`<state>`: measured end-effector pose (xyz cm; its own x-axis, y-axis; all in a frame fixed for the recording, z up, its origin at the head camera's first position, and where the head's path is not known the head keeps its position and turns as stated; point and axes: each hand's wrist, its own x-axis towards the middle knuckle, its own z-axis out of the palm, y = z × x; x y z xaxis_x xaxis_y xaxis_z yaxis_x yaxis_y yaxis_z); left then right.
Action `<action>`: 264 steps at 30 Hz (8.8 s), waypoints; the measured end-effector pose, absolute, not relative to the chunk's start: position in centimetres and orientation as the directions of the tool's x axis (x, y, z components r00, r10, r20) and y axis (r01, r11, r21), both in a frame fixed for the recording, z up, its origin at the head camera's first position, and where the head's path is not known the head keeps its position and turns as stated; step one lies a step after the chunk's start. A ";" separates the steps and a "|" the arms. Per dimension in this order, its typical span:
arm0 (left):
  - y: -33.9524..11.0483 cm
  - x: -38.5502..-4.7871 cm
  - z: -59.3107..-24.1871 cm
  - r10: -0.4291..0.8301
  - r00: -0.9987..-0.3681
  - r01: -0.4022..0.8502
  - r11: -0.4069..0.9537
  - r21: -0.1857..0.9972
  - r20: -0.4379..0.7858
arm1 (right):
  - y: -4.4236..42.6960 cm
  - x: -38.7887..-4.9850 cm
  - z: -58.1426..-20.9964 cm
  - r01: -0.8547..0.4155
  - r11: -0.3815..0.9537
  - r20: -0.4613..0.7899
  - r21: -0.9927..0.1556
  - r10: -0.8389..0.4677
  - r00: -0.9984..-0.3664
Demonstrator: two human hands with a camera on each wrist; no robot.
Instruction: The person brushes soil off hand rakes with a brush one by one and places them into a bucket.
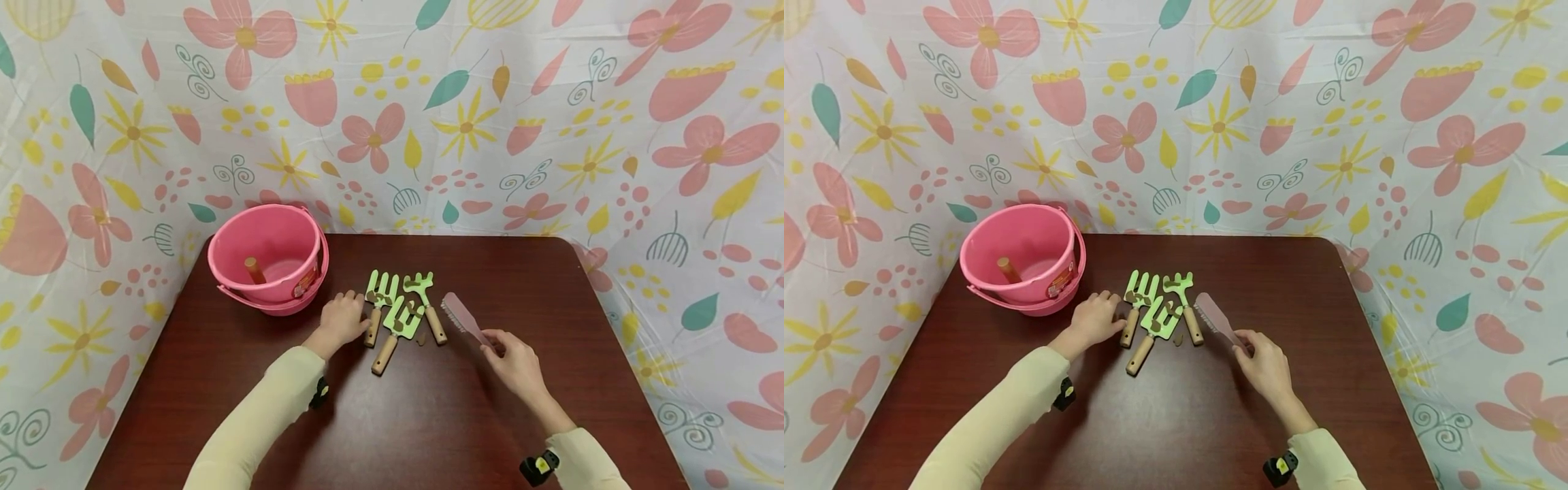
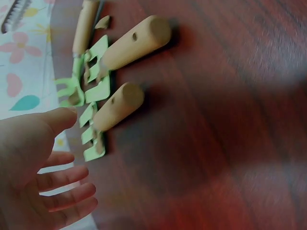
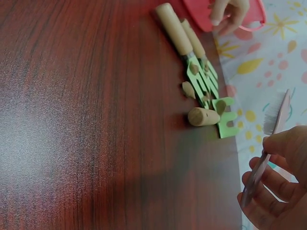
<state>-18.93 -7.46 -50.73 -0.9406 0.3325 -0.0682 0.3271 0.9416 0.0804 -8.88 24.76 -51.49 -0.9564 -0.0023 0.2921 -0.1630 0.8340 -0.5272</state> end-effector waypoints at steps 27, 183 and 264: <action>-5.9 -18.4 -53.8 0.168 -0.966 0.131 0.973 0.188 -0.198 | 24.7 -8.9 -51.6 -0.163 0.834 0.277 -0.527 -0.013 -0.961; -9.7 -13.2 -49.2 0.399 -0.855 0.419 0.908 -0.013 0.332 | 20.8 -9.7 -49.6 -0.416 0.876 0.403 -0.245 -0.299 -0.865; -7.8 -12.7 -49.7 0.434 -0.843 0.465 0.885 0.024 0.318 | 19.3 -9.5 -49.4 -0.470 0.841 0.438 -0.268 -0.327 -0.837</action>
